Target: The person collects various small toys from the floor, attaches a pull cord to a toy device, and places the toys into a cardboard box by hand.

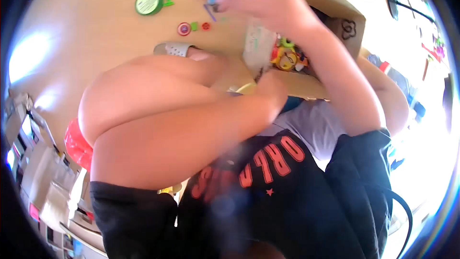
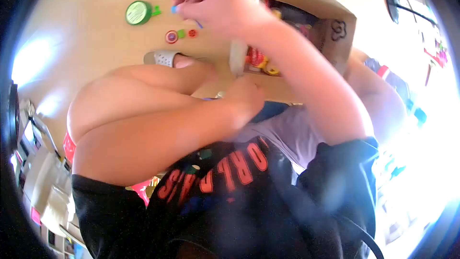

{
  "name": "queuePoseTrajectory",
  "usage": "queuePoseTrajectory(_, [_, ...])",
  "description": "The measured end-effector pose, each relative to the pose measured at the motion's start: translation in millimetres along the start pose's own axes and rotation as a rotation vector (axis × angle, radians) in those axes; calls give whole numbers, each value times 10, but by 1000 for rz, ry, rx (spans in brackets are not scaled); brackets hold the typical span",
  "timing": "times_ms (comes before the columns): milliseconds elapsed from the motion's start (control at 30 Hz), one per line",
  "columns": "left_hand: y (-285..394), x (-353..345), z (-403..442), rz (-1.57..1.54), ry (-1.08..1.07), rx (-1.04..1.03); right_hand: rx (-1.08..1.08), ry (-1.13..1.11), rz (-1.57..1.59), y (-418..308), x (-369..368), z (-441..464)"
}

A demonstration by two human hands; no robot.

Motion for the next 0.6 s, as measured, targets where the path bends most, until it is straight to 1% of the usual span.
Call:
queuePoseTrajectory(67, [294, -320, 357, 63, -48, -117, -171, 128, -77, -113, 788, -492])
queuePoseTrajectory(133, [500, -639, 646, 118, -82, -166, -253, 241, -79, 234, 1227, -846])
queuePoseTrajectory(200, [619, -833, 798, 150, -109, -158, -575, 425, 167, 627, 1435, -1219])
queuePoseTrajectory(267, [602, -815, 835, 133, -132, -85, -729, 594, 369, 1367, 1591, -1470])
queuePoseTrajectory(333, [633, -819, 836, 339, -187, -188, -856, 680, 430, 1715, 1501, -1568])
queuePoseTrajectory(367, [666, -814, 835, 439, -211, -240, -854, 656, 458, 1875, 1462, -1590])
queuePoseTrajectory(467, [740, -581, 842, 429, -340, -205, -877, 697, 594, 2253, 1412, -1573])
queuePoseTrajectory(600, [748, -592, 924, 445, -415, -217, -820, 813, 685, 2523, 1357, -1673])
Point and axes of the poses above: each hand's wrist, its own z-axis towards the middle knuckle, its own x-axis out of the back of the hand, y = z × x, the point moved 4 cm from there along z, towards the middle knuckle, and after that the axes turned 5 degrees about y, right-handed, at the moved point
